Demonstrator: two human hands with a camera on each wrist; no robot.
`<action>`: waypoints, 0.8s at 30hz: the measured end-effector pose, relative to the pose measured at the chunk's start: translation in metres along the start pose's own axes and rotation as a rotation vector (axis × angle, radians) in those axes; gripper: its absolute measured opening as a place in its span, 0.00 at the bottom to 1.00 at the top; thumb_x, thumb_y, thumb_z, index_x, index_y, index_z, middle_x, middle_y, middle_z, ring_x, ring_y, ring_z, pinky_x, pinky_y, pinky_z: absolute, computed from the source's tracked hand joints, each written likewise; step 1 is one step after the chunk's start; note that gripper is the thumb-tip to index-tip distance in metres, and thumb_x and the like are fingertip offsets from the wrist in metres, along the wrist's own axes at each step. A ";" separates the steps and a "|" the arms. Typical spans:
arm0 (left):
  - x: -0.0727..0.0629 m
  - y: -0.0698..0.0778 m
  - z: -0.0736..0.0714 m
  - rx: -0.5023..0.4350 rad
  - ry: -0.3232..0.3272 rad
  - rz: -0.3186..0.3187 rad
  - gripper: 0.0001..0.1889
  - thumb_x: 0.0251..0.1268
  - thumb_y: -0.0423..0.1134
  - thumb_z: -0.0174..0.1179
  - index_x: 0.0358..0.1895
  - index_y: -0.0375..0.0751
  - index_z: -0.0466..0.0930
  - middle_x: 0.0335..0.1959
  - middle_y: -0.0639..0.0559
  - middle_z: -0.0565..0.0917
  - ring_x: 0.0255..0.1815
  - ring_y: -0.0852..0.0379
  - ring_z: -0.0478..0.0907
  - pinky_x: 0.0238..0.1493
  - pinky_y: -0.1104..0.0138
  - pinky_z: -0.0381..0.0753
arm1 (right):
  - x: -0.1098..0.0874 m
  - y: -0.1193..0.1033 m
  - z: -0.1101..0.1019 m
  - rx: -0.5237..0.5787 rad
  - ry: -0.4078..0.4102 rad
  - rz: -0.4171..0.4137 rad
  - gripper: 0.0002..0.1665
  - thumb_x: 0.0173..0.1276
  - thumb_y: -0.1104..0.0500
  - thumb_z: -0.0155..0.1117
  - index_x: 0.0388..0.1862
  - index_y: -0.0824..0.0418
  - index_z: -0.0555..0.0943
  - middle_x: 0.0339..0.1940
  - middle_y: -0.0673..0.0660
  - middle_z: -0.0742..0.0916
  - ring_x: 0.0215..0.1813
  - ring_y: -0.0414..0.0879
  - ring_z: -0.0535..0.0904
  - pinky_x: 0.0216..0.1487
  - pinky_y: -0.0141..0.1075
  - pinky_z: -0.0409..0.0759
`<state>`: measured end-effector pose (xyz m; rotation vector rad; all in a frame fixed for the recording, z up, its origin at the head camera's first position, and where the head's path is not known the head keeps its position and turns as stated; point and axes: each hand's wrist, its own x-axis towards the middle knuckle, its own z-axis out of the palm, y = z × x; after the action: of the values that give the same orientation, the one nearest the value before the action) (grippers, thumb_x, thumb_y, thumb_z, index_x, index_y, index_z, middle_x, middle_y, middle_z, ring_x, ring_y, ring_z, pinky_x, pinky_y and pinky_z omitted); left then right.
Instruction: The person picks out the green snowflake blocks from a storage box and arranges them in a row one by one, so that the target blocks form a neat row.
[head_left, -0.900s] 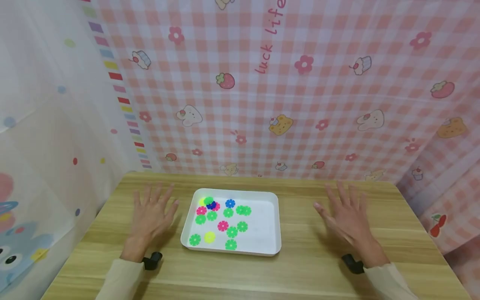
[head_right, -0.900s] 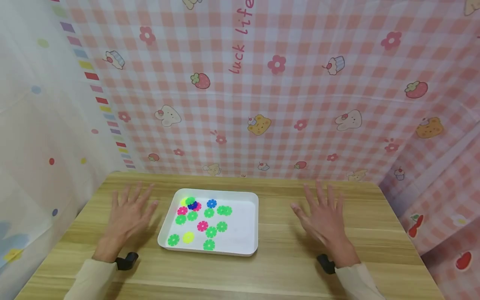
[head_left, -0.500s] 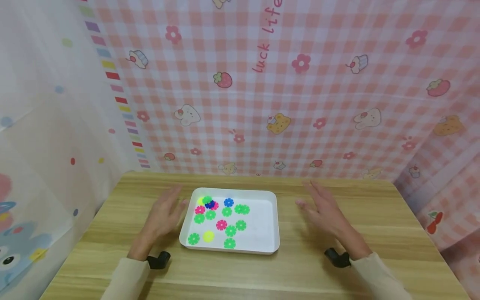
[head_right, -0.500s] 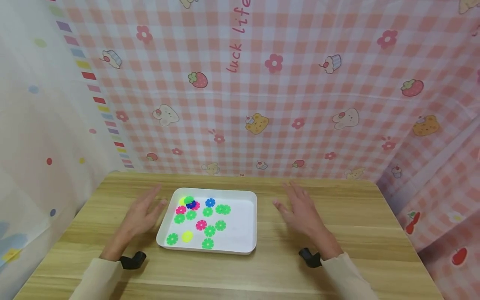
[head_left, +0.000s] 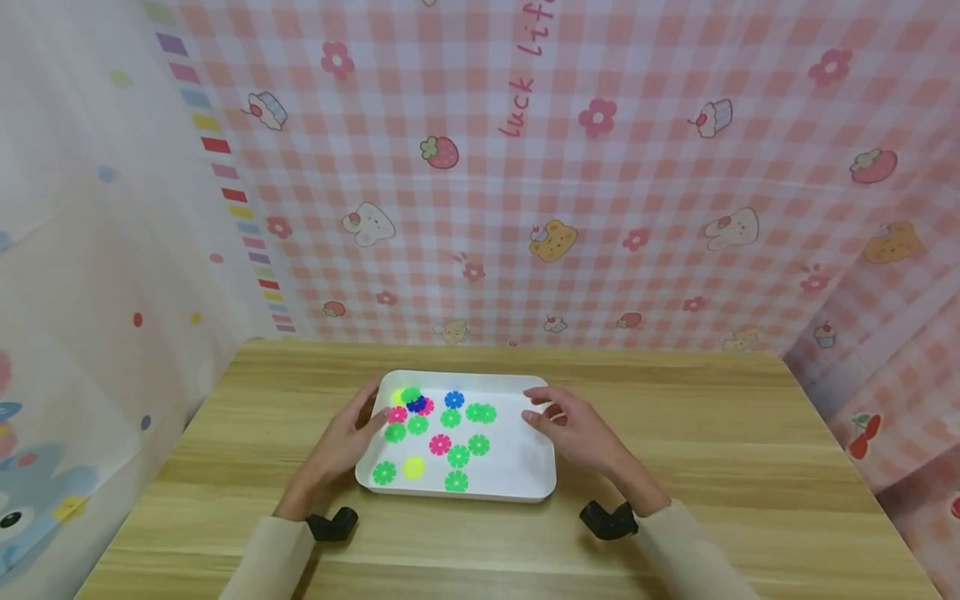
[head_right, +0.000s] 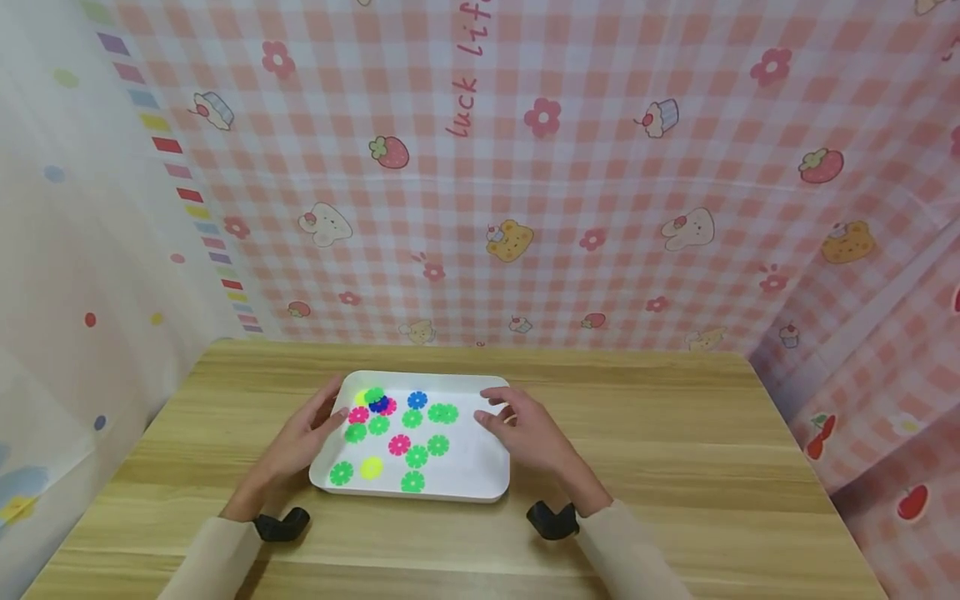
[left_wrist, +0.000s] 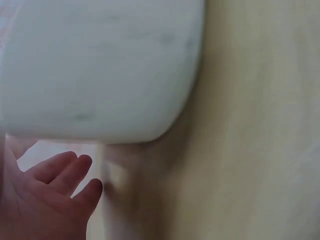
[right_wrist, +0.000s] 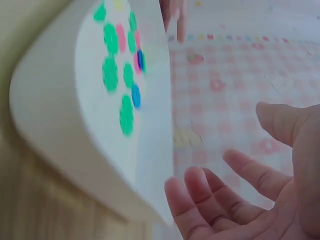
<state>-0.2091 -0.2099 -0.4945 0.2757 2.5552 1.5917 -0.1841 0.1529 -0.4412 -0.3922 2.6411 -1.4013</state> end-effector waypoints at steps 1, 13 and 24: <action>0.000 -0.001 0.002 -0.024 -0.007 -0.003 0.35 0.77 0.44 0.52 0.80 0.44 0.46 0.79 0.39 0.54 0.79 0.41 0.52 0.76 0.48 0.52 | 0.001 -0.002 0.006 0.008 -0.014 0.003 0.24 0.73 0.49 0.62 0.63 0.58 0.78 0.59 0.59 0.82 0.50 0.47 0.79 0.54 0.43 0.80; -0.001 -0.007 0.008 -0.022 -0.048 -0.051 0.35 0.78 0.50 0.48 0.81 0.59 0.43 0.82 0.49 0.43 0.82 0.45 0.37 0.78 0.45 0.39 | 0.023 -0.003 0.049 0.066 -0.136 0.055 0.21 0.72 0.54 0.62 0.59 0.62 0.79 0.44 0.55 0.84 0.39 0.45 0.79 0.36 0.35 0.78; -0.004 -0.009 0.008 -0.009 -0.066 -0.054 0.35 0.77 0.53 0.48 0.81 0.63 0.43 0.82 0.53 0.42 0.82 0.47 0.36 0.78 0.43 0.37 | 0.028 0.002 0.067 0.012 -0.112 0.129 0.17 0.70 0.56 0.65 0.54 0.61 0.80 0.37 0.53 0.82 0.39 0.46 0.75 0.38 0.36 0.74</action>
<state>-0.2049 -0.2076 -0.5063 0.2520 2.4838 1.5485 -0.1954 0.0931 -0.4799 -0.2852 2.5189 -1.3154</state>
